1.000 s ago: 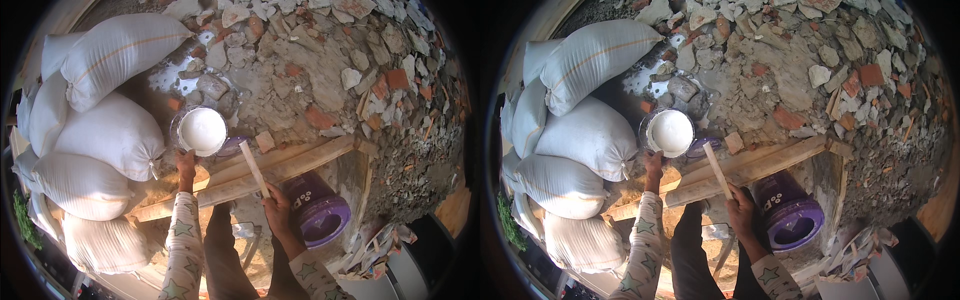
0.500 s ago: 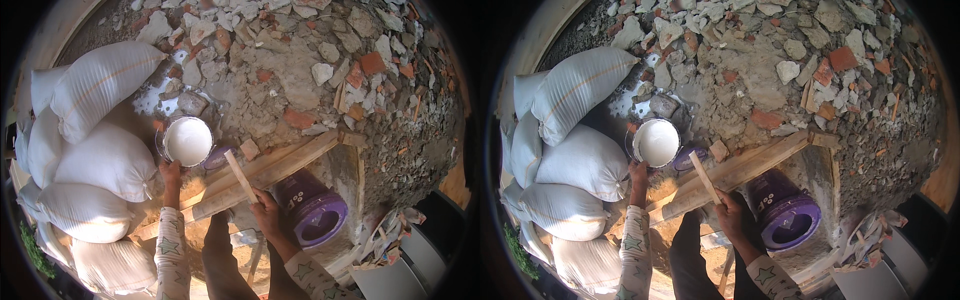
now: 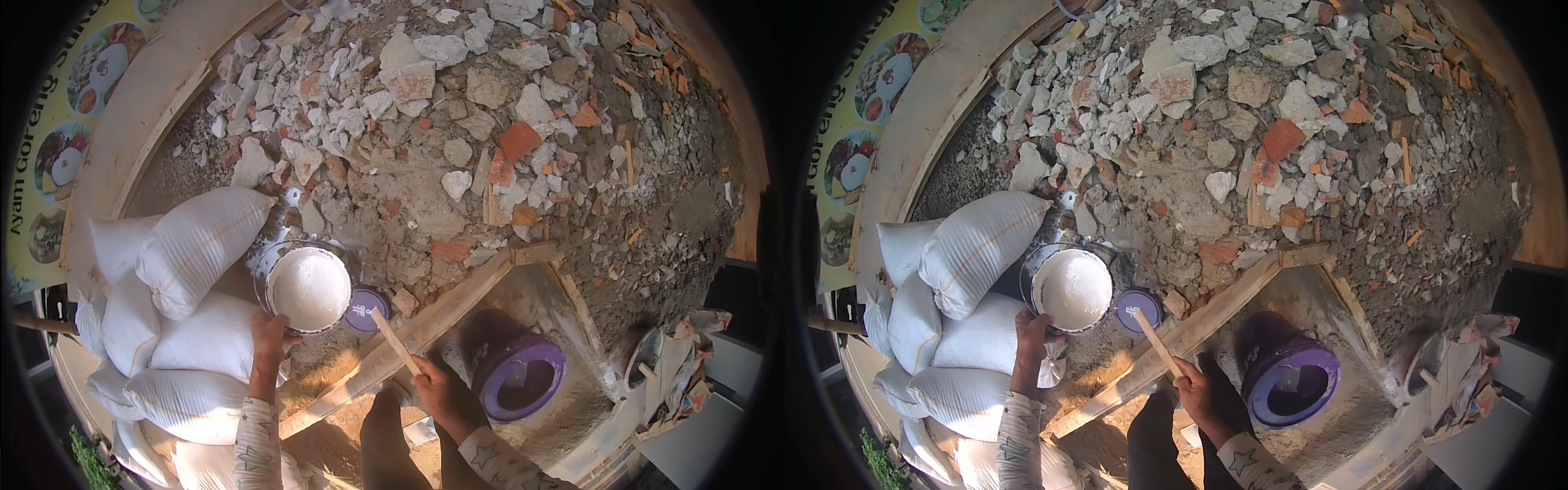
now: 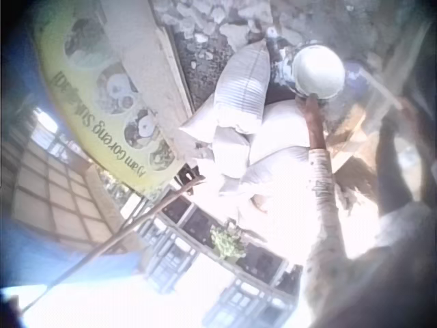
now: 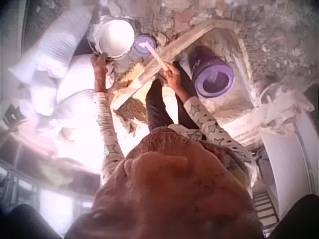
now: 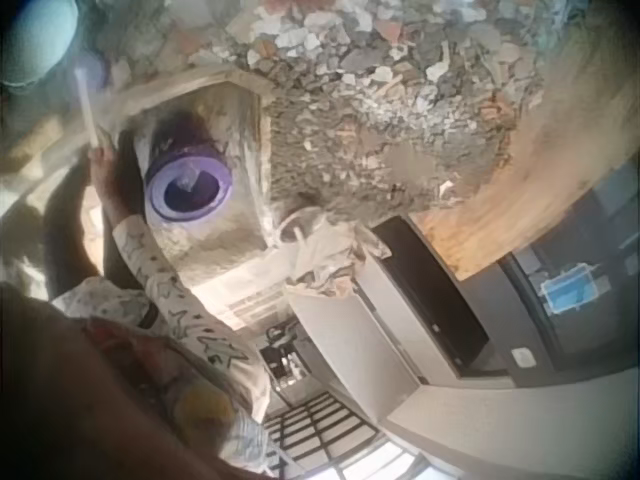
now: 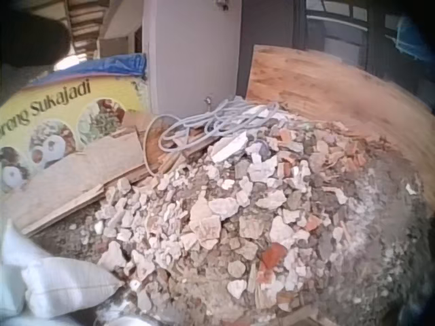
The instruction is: The person opens a purple paint bucket and uses a wooden stick to stir the white liquid inside. They scrape the sides of the bucket to ensure the contents are well-mixed, then pour the mixture into a second purple bucket and continue stirring.
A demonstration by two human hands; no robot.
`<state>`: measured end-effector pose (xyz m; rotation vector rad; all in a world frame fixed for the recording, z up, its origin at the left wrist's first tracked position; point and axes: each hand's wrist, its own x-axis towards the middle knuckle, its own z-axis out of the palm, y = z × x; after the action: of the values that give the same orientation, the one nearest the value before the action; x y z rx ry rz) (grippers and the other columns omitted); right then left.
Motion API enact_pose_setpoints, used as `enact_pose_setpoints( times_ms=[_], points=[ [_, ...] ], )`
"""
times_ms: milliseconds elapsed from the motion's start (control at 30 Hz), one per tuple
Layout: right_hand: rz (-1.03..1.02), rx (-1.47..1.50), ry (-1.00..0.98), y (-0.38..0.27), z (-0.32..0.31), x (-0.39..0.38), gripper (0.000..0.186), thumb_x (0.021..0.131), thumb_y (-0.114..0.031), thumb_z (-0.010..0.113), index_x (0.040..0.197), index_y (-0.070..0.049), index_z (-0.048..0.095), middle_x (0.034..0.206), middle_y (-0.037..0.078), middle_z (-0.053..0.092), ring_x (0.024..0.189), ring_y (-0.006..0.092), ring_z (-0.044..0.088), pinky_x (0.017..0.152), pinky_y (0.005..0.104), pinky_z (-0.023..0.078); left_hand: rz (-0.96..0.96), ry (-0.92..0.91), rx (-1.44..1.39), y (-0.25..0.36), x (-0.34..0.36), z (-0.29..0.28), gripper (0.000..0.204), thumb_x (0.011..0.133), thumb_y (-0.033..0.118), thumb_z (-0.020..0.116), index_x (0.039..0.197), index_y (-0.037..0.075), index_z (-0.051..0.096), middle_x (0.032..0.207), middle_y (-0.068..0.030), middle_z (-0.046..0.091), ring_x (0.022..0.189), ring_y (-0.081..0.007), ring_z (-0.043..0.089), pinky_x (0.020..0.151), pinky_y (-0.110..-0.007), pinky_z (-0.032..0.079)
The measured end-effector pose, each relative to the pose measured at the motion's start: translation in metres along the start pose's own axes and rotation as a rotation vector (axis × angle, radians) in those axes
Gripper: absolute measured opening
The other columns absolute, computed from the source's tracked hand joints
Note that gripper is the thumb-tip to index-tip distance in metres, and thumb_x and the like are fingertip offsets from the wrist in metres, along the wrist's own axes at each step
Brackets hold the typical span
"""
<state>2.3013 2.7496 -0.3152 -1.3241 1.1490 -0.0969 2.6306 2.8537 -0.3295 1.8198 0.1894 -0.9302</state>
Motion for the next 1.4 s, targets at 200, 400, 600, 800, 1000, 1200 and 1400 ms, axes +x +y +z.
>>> enact_pose_setpoints(
  times_ms=[200, 400, 600, 800, 1000, 1200, 1400],
  points=[
    [-0.043, 0.058, 0.129, -0.019, -0.028, -0.019, 0.043, 0.085, 0.007, 0.048, 0.126, -0.001, 0.061, 0.084, 0.004, 0.065, 0.071, 0.008, 0.057, 0.066, 0.0232, 0.046, 0.134, -0.012, 0.24, 0.135, 0.002, 0.048, 0.02, 0.074, 0.005, 0.059, 0.087, -0.01, 0.053, 0.076, -0.018, 0.061, 0.05, -0.0231, 0.063, 0.042, -0.033, 0.059],
    [-0.107, 0.272, 0.302, 0.016, -0.075, -0.046, 0.044, 0.086, 0.006, 0.046, 0.128, 0.002, 0.059, 0.078, 0.005, 0.063, 0.063, 0.0069, 0.053, 0.057, 0.0226, 0.043, 0.271, -0.122, 0.312, 0.278, 0.023, 0.141, 0.019, 0.077, 0.006, 0.063, 0.084, -0.008, 0.053, 0.072, -0.0171, 0.06, 0.049, -0.0251, 0.063, 0.039, -0.036, 0.057],
    [0.031, 0.337, 0.421, 0.005, -0.123, -0.117, 0.04, 0.086, 0.004, 0.048, 0.123, 0.003, 0.061, 0.073, 0.007, 0.065, 0.051, 0.0083, 0.051, 0.05, 0.0241, 0.041, 0.399, -0.104, 0.39, 0.382, 0.04, 0.257, 0.023, 0.077, 0.006, 0.066, 0.087, -0.013, 0.057, 0.074, -0.0181, 0.062, 0.049, -0.0287, 0.063, 0.042, -0.041, 0.057],
    [0.184, 0.139, 0.716, 0.043, -0.138, -0.174, 0.035, 0.085, 0.001, 0.053, 0.117, -0.001, 0.065, 0.069, 0.008, 0.065, 0.052, 0.008, 0.053, 0.049, 0.0257, 0.043, 0.474, -0.212, 0.221, 0.388, 0.065, 0.364, 0.023, 0.077, 0.003, 0.065, 0.087, -0.017, 0.059, 0.078, -0.022, 0.063, 0.055, -0.0316, 0.066, 0.045, -0.042, 0.058],
    [0.477, 0.367, 0.727, 0.003, -0.145, -0.185, 0.027, 0.093, -0.008, 0.051, 0.114, -0.002, 0.066, 0.06, 0.005, 0.058, 0.041, 0.0063, 0.047, 0.036, 0.0235, 0.034, 0.463, -0.229, 0.197, 0.411, 0.08, 0.401, 0.023, 0.081, 0.005, 0.066, 0.089, -0.015, 0.059, 0.076, -0.0187, 0.06, 0.06, -0.0303, 0.065, 0.052, -0.041, 0.061],
    [0.444, 0.214, 0.75, 0.035, -0.146, -0.186, 0.029, 0.09, -0.003, 0.054, 0.117, -0.003, 0.065, 0.062, 0.007, 0.061, 0.051, 0.0101, 0.055, 0.047, 0.0257, 0.04, 0.351, -0.359, 0.235, 0.413, 0.09, 0.391, 0.028, 0.083, 0.012, 0.072, 0.093, -0.012, 0.06, 0.079, -0.0169, 0.06, 0.063, -0.0265, 0.065, 0.058, -0.037, 0.063],
    [0.373, 0.209, 0.645, 0.018, -0.154, -0.167, 0.033, 0.087, 0.001, 0.054, 0.118, -0.002, 0.064, 0.064, 0.008, 0.063, 0.059, 0.0138, 0.062, 0.056, 0.0286, 0.048, 0.467, -0.415, 0.382, 0.413, 0.095, 0.37, 0.032, 0.081, 0.015, 0.076, 0.083, -0.013, 0.062, 0.082, -0.0145, 0.06, 0.071, -0.0279, 0.069, 0.061, -0.033, 0.064]
  ],
)
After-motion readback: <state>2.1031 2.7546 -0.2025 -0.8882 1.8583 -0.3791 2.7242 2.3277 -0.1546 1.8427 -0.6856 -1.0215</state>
